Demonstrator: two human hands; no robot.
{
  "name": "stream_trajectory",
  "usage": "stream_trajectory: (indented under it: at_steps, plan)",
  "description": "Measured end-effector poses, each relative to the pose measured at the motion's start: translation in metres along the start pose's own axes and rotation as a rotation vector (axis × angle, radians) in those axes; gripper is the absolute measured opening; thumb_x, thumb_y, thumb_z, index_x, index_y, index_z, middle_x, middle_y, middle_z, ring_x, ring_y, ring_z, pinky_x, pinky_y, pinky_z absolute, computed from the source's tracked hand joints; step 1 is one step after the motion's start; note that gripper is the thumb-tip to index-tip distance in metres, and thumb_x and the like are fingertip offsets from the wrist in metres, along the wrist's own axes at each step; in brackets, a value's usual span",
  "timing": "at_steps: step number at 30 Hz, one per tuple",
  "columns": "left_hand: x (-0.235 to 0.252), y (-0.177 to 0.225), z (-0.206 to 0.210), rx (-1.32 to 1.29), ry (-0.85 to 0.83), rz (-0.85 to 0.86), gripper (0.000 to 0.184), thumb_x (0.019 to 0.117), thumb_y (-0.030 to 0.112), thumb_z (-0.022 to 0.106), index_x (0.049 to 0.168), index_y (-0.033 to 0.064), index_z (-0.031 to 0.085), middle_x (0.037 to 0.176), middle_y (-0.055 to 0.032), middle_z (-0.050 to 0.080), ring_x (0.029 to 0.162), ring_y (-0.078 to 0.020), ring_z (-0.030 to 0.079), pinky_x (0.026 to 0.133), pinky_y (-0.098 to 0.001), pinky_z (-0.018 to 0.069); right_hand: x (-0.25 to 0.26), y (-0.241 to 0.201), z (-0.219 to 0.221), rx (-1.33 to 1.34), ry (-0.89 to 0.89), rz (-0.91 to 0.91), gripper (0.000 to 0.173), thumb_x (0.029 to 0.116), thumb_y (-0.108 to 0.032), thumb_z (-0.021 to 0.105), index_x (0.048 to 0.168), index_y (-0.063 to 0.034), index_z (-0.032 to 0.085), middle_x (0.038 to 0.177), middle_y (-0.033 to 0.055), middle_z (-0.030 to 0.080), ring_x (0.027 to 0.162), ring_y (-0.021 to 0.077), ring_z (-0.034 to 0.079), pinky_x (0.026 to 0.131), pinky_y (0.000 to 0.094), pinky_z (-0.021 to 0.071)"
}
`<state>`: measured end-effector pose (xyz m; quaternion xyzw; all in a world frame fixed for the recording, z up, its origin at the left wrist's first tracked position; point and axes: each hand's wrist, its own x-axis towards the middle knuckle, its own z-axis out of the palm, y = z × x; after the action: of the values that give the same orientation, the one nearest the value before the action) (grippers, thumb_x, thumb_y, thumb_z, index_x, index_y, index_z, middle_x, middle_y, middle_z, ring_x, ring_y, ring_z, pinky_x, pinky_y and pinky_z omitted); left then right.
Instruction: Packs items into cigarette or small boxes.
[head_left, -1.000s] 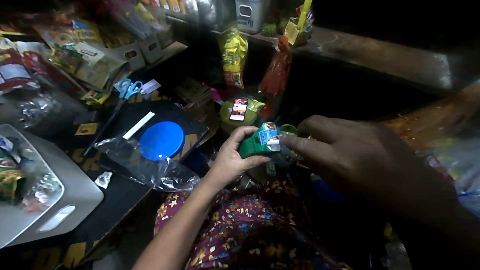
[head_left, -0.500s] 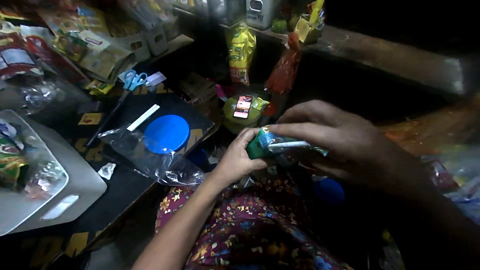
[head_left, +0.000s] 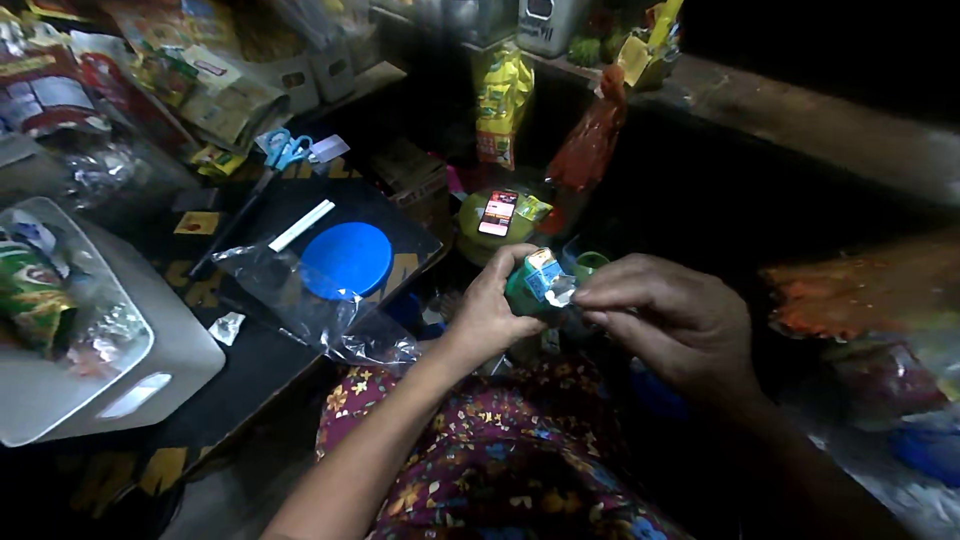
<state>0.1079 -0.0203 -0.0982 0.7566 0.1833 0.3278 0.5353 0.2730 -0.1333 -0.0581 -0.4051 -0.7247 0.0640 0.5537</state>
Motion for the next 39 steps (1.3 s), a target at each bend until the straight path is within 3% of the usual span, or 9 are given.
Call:
stream_trajectory:
  at_steps: [6, 12, 16, 18, 26, 30, 32, 36, 39]
  plan:
    - [0.000, -0.003, -0.002, 0.129, 0.035, 0.038, 0.069, 0.0727, 0.002, 0.080, 0.136, 0.0014, 0.052, 0.121, -0.0116, 0.064, 0.100, -0.0098, 0.066, 0.085, -0.0267, 0.0562, -0.005, 0.002, 0.017, -0.285, 0.054, -0.055, 0.014, 0.0972, -0.013, 0.064, 0.103, -0.0055, 0.075, 0.098, 0.0070, 0.061, 0.096, 0.0063, 0.059, 0.086, 0.0154, 0.0493]
    - [0.001, -0.001, 0.005, 0.085, 0.098, -0.025, 0.074, 0.0739, 0.010, 0.088, 0.137, 0.0030, 0.050, 0.118, -0.0083, 0.065, 0.102, -0.0057, 0.065, 0.091, -0.0239, 0.0548, -0.016, 0.007, 0.030, -0.231, 0.096, 0.181, 0.069, 0.0907, -0.029, 0.074, 0.149, -0.0075, 0.045, 0.130, 0.0115, 0.061, 0.106, 0.0073, 0.059, 0.081, 0.0176, 0.0505]
    - [0.001, 0.007, 0.006, 0.102, -0.008, -0.097, 0.087, 0.0714, 0.006, 0.084, 0.148, 0.0063, 0.042, 0.129, -0.0094, 0.063, 0.111, -0.0083, 0.064, 0.095, -0.0273, 0.0541, -0.016, 0.007, 0.039, -0.238, 0.164, 0.243, 0.073, 0.0916, -0.018, 0.072, 0.155, -0.0033, 0.038, 0.118, 0.0139, 0.067, 0.098, 0.0069, 0.064, 0.083, 0.0190, 0.0537]
    - [0.000, 0.017, 0.002, 0.132, -0.074, -0.178, 0.088, 0.0773, 0.022, 0.084, 0.151, 0.0051, 0.039, 0.132, -0.0085, 0.062, 0.113, -0.0065, 0.062, 0.096, -0.0258, 0.0521, -0.014, 0.008, 0.037, -0.278, 0.184, 0.214, 0.071, 0.0920, -0.014, 0.069, 0.154, -0.0022, 0.037, 0.116, 0.0133, 0.067, 0.095, 0.0060, 0.064, 0.081, 0.0179, 0.0539]
    - [-0.004, 0.004, -0.014, 0.039, 0.018, 0.129, 0.031, 0.0842, 0.002, 0.076, 0.113, -0.0028, 0.066, 0.101, -0.0026, 0.071, 0.094, -0.0002, 0.067, 0.087, -0.0192, 0.0564, -0.022, 0.018, 0.047, 0.015, 0.188, 0.234, 0.086, 0.0914, -0.018, 0.073, 0.160, -0.0073, 0.022, 0.130, 0.0045, 0.060, 0.116, 0.0052, 0.060, 0.098, 0.0220, 0.0526]
    - [-0.002, 0.008, -0.021, 0.101, -0.068, 0.109, 0.081, 0.0889, 0.015, 0.075, 0.156, 0.0015, 0.032, 0.147, -0.0139, 0.050, 0.126, -0.0109, 0.057, 0.103, -0.0257, 0.0497, -0.024, 0.023, 0.054, 0.131, 0.309, 0.302, 0.084, 0.0903, -0.010, 0.072, 0.159, -0.0027, 0.024, 0.120, -0.0027, 0.066, 0.107, 0.0001, 0.064, 0.093, 0.0202, 0.0558]
    - [-0.002, 0.006, -0.022, 0.071, -0.067, 0.073, 0.089, 0.0910, 0.027, 0.073, 0.161, 0.0049, 0.022, 0.157, -0.0138, 0.039, 0.131, -0.0116, 0.054, 0.103, -0.0264, 0.0494, -0.025, 0.026, 0.055, 0.116, 0.346, 0.251, 0.079, 0.0918, -0.010, 0.070, 0.158, -0.0047, 0.027, 0.123, -0.0033, 0.066, 0.110, 0.0005, 0.064, 0.095, 0.0214, 0.0558]
    - [-0.002, 0.005, -0.014, -0.065, 0.038, 0.122, 0.044, 0.0983, 0.016, 0.065, 0.138, -0.0006, 0.054, 0.132, -0.0063, 0.061, 0.113, -0.0069, 0.063, 0.096, -0.0256, 0.0548, -0.024, 0.030, 0.061, 0.115, 0.369, 0.212, 0.076, 0.0917, -0.011, 0.072, 0.157, -0.0097, 0.033, 0.122, -0.0033, 0.066, 0.110, 0.0019, 0.064, 0.095, 0.0222, 0.0557]
    - [0.002, 0.003, -0.012, -0.138, 0.064, 0.212, 0.019, 0.1001, 0.016, 0.064, 0.118, 0.0089, 0.063, 0.123, 0.0020, 0.064, 0.112, -0.0053, 0.063, 0.096, -0.0267, 0.0550, -0.028, 0.032, 0.070, 0.160, 0.338, 0.299, 0.082, 0.0907, -0.016, 0.075, 0.158, -0.0043, 0.030, 0.132, 0.0048, 0.061, 0.116, 0.0041, 0.060, 0.098, 0.0219, 0.0527]
